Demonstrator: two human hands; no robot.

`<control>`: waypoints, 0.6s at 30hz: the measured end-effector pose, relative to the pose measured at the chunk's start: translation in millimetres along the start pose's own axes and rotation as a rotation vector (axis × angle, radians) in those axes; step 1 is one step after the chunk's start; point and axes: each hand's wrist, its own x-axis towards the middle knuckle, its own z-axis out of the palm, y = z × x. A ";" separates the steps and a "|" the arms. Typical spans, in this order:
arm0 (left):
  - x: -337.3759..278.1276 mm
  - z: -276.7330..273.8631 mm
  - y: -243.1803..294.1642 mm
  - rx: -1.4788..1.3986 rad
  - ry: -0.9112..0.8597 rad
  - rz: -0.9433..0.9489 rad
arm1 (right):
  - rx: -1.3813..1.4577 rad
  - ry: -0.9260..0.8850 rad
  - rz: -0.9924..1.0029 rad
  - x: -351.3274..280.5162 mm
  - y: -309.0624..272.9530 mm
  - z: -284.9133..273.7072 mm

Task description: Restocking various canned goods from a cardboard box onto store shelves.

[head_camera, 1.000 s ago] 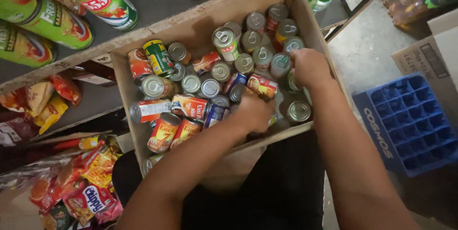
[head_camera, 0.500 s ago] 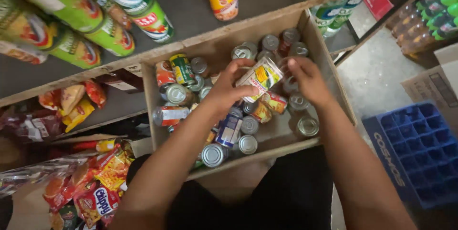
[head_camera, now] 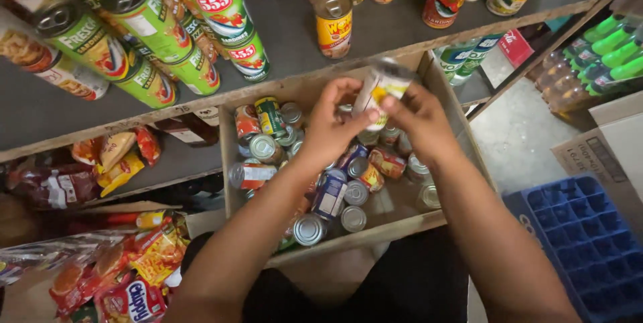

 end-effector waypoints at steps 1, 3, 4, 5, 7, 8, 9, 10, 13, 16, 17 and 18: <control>-0.7 1.6 13.1 -0.001 0.002 0.007 | -0.004 -0.002 -0.005 2.1 -11.2 5.0; -0.6 4.1 40.6 0.167 0.011 0.131 | 0.380 0.081 0.095 7.7 -34.7 15.5; 2.3 5.8 44.3 0.169 0.013 0.140 | 0.378 0.076 0.088 13.0 -37.5 16.8; 2.6 7.9 47.3 0.276 0.057 0.237 | 0.471 0.059 0.063 16.0 -38.8 18.3; 7.9 8.3 52.4 0.384 0.104 0.342 | 0.562 0.038 0.033 21.7 -42.4 20.8; 12.9 6.7 54.8 0.423 0.152 0.412 | 0.576 0.063 0.070 24.6 -45.2 21.7; 19.1 5.5 57.7 0.460 0.199 0.485 | 0.589 0.088 0.105 27.9 -48.7 22.0; 27.6 3.6 64.8 0.460 0.201 0.495 | 0.587 0.084 0.096 28.8 -54.3 23.1; 49.5 -4.0 81.7 0.489 0.218 0.473 | -0.008 0.320 -0.159 35.4 -55.9 14.7; 76.5 -12.2 83.8 0.617 0.168 0.461 | -0.263 -0.005 -0.373 52.1 -54.8 -10.1; 83.0 -14.7 78.5 0.684 0.139 0.475 | -0.310 -0.147 -0.467 51.5 -65.6 -9.6; 89.5 -17.5 72.0 0.750 0.108 0.489 | -0.353 -0.290 -0.561 51.7 -75.5 -9.3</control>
